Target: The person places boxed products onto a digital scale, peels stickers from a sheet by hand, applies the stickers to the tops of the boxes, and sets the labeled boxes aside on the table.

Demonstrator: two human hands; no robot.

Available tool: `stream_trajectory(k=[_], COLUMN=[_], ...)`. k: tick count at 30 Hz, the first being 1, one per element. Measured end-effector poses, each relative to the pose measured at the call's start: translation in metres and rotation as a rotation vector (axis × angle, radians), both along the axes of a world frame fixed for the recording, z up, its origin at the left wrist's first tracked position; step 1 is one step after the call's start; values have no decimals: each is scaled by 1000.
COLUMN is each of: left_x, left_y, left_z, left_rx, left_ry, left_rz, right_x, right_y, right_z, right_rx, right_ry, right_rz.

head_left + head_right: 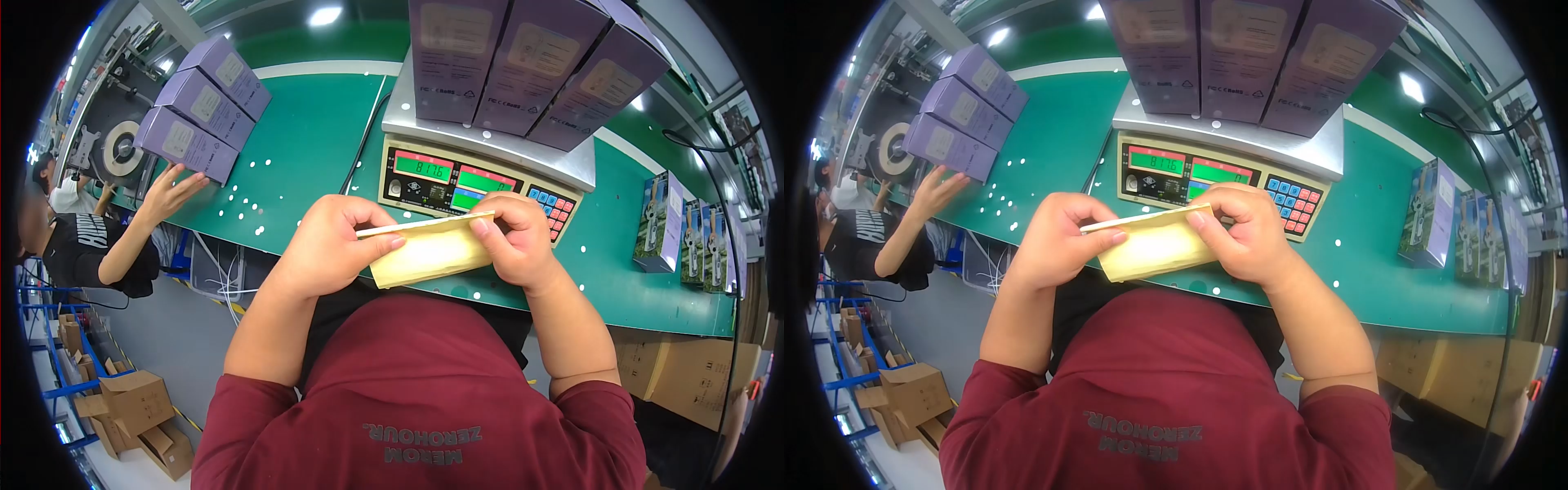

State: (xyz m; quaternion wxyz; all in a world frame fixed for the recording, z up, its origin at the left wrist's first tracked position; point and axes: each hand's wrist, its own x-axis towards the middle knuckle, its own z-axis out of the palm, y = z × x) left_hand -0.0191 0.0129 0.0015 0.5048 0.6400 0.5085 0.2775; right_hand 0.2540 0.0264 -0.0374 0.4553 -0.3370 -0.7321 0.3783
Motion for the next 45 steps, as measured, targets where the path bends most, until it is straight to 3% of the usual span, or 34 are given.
stream_trajectory(k=[6,14,27,34,39,42,45], left_x=[6,18,26,34,36,41,39], left_y=[2,8,10,17,18,15,18], left_z=[11,20,20,25,19,16,18], left_rx=[159,145,106,216,255,231,258], left_ry=[128,223,158,303,318,164,234], left_rz=[-107,-148,-171,-296,-294,-218,-248], right_x=[-1,-2,-3,-6,-4,-4,-6], right_y=[0,1,0,0,2,2,0], right_z=[2,-3,1,4,3,0,1], right_rx=[4,34,0,25,47,50,67], right_ry=[-43,-79,-57,-141,-144,-160,-205], right_rz=[46,65,66,110,109,104,108])
